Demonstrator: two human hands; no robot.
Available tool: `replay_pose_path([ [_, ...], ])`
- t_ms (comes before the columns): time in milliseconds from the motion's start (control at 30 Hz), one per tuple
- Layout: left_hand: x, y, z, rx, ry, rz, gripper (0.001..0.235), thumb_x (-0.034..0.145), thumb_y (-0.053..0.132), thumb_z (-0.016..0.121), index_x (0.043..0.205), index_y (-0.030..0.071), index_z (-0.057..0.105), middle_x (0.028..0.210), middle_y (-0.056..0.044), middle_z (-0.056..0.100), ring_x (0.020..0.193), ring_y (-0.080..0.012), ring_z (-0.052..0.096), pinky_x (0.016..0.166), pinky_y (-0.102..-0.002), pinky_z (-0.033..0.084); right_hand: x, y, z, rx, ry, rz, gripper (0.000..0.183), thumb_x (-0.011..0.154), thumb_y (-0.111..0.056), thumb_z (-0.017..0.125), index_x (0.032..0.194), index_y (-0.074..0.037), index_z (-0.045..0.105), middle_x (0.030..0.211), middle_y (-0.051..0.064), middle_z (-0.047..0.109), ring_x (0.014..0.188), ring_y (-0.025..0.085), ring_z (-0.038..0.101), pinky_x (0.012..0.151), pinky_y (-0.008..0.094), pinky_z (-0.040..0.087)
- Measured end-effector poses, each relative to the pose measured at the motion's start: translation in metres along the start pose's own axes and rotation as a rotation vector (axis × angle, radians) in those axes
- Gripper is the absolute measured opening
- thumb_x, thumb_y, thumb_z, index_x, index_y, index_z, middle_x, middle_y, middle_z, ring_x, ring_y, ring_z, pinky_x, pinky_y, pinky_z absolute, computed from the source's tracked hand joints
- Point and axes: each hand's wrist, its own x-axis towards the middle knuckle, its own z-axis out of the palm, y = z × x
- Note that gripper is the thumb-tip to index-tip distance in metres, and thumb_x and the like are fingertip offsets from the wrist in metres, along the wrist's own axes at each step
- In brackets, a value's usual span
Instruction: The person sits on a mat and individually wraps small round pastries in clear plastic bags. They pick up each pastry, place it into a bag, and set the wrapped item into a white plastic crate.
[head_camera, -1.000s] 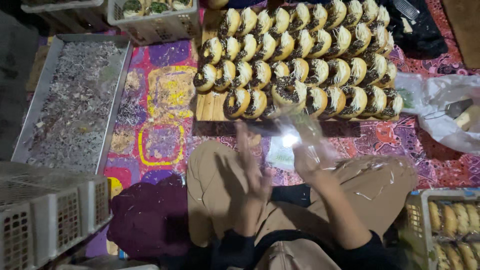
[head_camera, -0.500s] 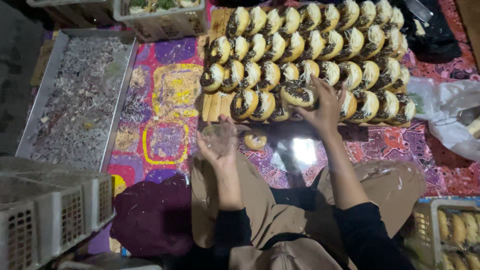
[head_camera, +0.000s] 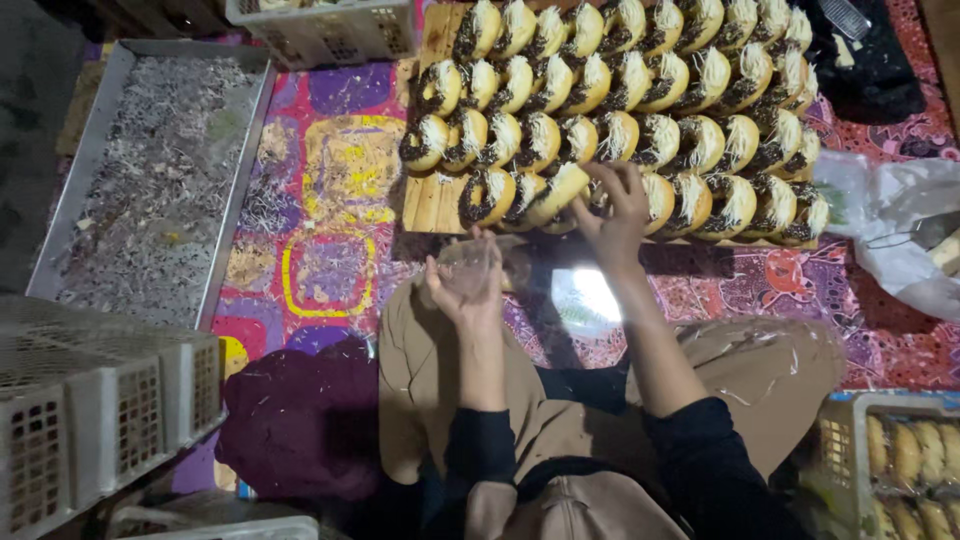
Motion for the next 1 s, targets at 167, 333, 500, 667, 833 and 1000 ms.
replay_pose_path([
  [167,0.002,0.014,0.0,0.041,-0.067,0.049,0.066,0.084,0.037,0.073,0.135,0.005,0.047,0.135,-0.031,0.05,0.123,-0.0439,0.051,0.102,-0.057,0.047,-0.01,-0.026,-0.018,0.536,0.0,0.046,0.046,0.091,0.009,0.07,0.133,-0.005,0.058,0.137,0.01,0.059,0.129,0.02,0.063,0.11,0.033,0.059],
  [333,0.006,0.002,-0.007,-0.162,-0.17,-0.172,0.075,0.082,0.036,0.073,0.138,-0.003,0.042,0.134,-0.032,0.046,0.123,-0.0467,0.047,0.103,-0.061,0.044,-0.08,-0.076,-0.033,0.758,0.089,0.09,0.049,0.082,0.015,0.069,0.123,-0.006,0.053,0.136,0.012,0.061,0.132,0.026,0.06,0.118,0.039,0.053],
  [500,-0.029,-0.039,-0.023,0.219,-0.635,-0.104,0.06,0.096,0.042,0.058,0.141,0.003,0.053,0.142,-0.027,0.055,0.134,-0.0439,0.053,0.115,-0.059,0.044,-0.111,-0.099,-0.022,0.705,0.127,0.131,0.047,0.085,0.012,0.073,0.124,-0.007,0.053,0.14,0.016,0.053,0.135,0.03,0.059,0.111,0.039,0.058],
  [667,-0.055,-0.048,0.0,0.474,-0.459,0.142,0.056,0.094,0.043,0.051,0.138,0.008,0.056,0.144,-0.022,0.058,0.141,-0.0403,0.052,0.117,-0.059,0.043,-0.105,-0.104,-0.024,0.753,-0.153,0.103,0.063,0.084,0.005,0.071,0.141,-0.004,0.044,0.158,0.024,0.04,0.146,0.034,0.049,0.111,0.041,0.056],
  [833,-0.076,-0.057,0.019,0.43,-0.339,0.18,0.072,0.095,0.065,0.05,0.136,0.006,0.054,0.134,-0.022,0.061,0.132,-0.0411,0.057,0.106,-0.059,0.05,-0.116,-0.098,-0.031,0.769,-0.191,0.04,0.093,0.071,-0.012,0.093,0.143,-0.003,0.035,0.161,0.024,0.035,0.147,0.034,0.045,0.114,0.045,0.05],
  [1000,-0.082,-0.051,0.025,0.536,-0.064,0.215,0.086,0.083,0.075,0.051,0.126,0.0,0.056,0.124,-0.029,0.066,0.111,-0.045,0.066,0.096,-0.055,0.058,-0.119,-0.076,-0.035,0.805,-0.071,0.098,0.096,0.072,-0.016,0.098,0.144,-0.011,0.035,0.149,0.018,0.051,0.142,0.029,0.056,0.115,0.043,0.057],
])
